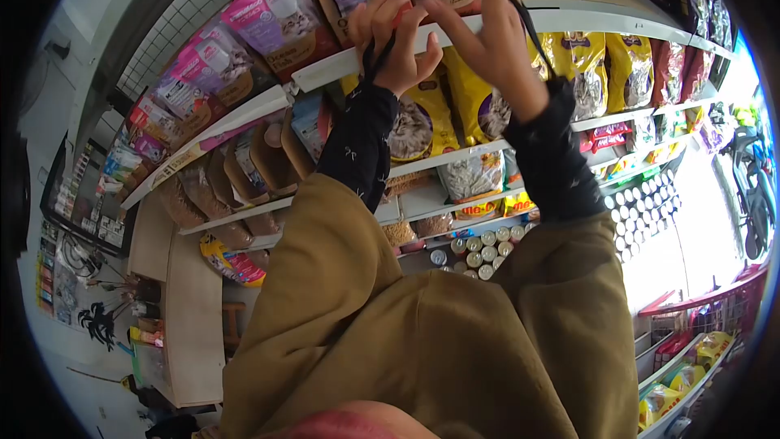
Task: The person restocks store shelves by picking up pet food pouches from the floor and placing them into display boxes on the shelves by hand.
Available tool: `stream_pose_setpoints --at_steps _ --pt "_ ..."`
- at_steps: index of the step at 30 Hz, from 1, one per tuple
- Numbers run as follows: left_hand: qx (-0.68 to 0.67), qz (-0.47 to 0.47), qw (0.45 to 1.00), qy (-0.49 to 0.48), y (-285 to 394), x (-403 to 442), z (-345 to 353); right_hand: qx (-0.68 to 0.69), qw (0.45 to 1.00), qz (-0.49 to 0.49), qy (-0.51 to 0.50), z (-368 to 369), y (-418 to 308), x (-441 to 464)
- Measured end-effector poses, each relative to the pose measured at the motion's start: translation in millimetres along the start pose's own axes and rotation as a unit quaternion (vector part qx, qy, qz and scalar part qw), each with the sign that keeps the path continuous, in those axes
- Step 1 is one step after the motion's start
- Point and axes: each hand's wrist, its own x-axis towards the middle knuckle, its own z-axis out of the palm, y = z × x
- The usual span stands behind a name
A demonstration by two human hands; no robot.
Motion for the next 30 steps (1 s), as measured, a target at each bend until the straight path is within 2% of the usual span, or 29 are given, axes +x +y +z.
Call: stream_pose_setpoints --at_steps 2,4,6,8,10,12,13,15,16,18,20,21,23,29,30 --pt "-0.062 -0.003 0.998 0.000 -0.6 2.0 -5.4 0.025 0.995 0.057 0.072 0.7 -6.7 -42.6" --pt "-0.096 -0.005 0.995 0.005 4.6 -0.5 -14.0 0.040 0.989 0.134 0.044 -4.2 -29.3 -80.9" --pt "-0.140 -0.054 0.989 0.002 14.1 -15.1 -29.5 0.079 0.968 0.239 0.001 -6.5 -44.2 -126.1" --pt "-0.188 -0.092 0.976 -0.054 31.5 -40.1 -58.5 0.143 0.920 0.364 -0.036 -8.5 -65.7 -173.1" --pt "-0.251 -0.158 0.947 -0.125 49.2 -78.0 -89.1 0.214 0.868 0.439 -0.085 -11.2 -88.1 -221.4" --pt "-0.294 -0.181 0.920 -0.187 59.3 -115.9 -123.9 0.281 0.785 0.546 -0.077 -10.6 -122.4 -261.4" --pt "-0.294 -0.182 0.918 -0.197 63.1 -132.2 -147.0 0.284 0.779 0.553 -0.074 -11.1 -140.3 -274.8" --pt "-0.346 -0.282 0.843 -0.300 65.5 -160.5 -194.8 0.312 0.717 0.616 -0.097 -12.2 -176.6 -296.3" --pt "-0.348 -0.285 0.839 -0.307 64.1 -172.5 -218.5 0.323 0.683 0.645 -0.110 -11.9 -195.1 -301.8" --pt "-0.391 -0.415 0.746 -0.343 57.1 -195.4 -269.9 0.339 0.673 0.643 -0.136 -5.4 -232.8 -301.8" --pt "-0.351 -0.421 0.772 -0.322 50.8 -224.8 -316.6 0.365 0.672 0.616 -0.187 4.0 -260.2 -288.5" --pt "-0.357 -0.422 0.768 -0.324 49.3 -233.5 -340.0 0.360 0.671 0.621 -0.186 9.3 -275.1 -281.1" --pt "-0.257 -0.487 0.777 -0.304 46.4 -252.1 -387.9 0.342 0.680 0.599 -0.248 25.6 -310.0 -265.8" --pt "-0.166 -0.596 0.721 -0.313 39.4 -312.5 -520.5 0.365 0.623 0.580 -0.377 85.3 -389.4 -267.8" --pt "-0.156 -0.607 0.712 -0.318 36.9 -319.9 -531.4 0.381 0.638 0.558 -0.370 96.2 -398.7 -265.5"
